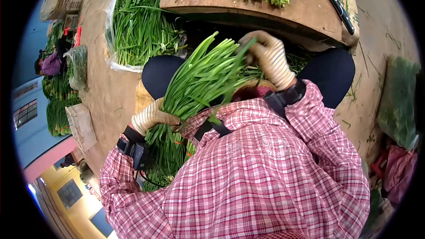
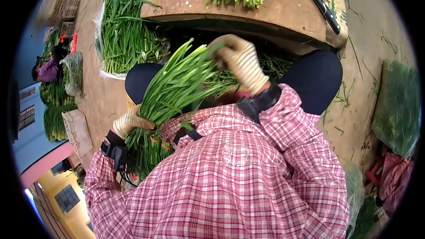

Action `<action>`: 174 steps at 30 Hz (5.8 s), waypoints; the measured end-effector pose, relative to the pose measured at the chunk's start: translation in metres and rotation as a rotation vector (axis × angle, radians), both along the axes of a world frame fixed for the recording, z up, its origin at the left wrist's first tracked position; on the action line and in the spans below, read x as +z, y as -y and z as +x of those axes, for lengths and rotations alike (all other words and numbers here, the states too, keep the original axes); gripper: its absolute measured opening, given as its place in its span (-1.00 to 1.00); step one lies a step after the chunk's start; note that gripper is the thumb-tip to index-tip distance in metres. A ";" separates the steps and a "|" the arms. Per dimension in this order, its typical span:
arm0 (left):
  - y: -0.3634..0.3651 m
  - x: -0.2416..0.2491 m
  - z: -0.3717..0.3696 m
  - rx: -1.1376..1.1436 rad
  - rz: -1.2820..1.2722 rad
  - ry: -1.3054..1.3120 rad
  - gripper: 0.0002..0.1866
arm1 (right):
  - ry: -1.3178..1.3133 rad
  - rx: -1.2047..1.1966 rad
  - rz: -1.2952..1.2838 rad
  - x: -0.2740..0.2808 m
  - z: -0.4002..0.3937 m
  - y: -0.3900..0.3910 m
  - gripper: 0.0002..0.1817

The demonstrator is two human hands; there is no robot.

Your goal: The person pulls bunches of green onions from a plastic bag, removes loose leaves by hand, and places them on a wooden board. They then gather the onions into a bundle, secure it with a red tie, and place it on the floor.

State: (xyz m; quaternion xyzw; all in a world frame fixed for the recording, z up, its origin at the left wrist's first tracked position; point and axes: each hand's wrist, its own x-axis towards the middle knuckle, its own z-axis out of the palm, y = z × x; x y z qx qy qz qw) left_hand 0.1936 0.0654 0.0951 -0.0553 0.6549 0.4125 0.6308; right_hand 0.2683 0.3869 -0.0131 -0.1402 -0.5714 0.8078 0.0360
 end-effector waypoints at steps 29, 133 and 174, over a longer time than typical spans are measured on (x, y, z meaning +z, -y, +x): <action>-0.015 0.007 -0.007 0.034 0.080 -0.161 -0.42 | 0.288 -0.391 0.378 -0.024 0.006 -0.038 -0.85; -0.087 0.117 -0.090 0.205 0.580 -1.478 -0.46 | -0.517 0.110 -0.031 0.280 -0.171 -0.025 -0.78; -0.166 0.021 -0.037 0.737 1.434 -0.114 0.09 | -1.083 0.191 1.266 0.153 -0.066 0.006 -0.59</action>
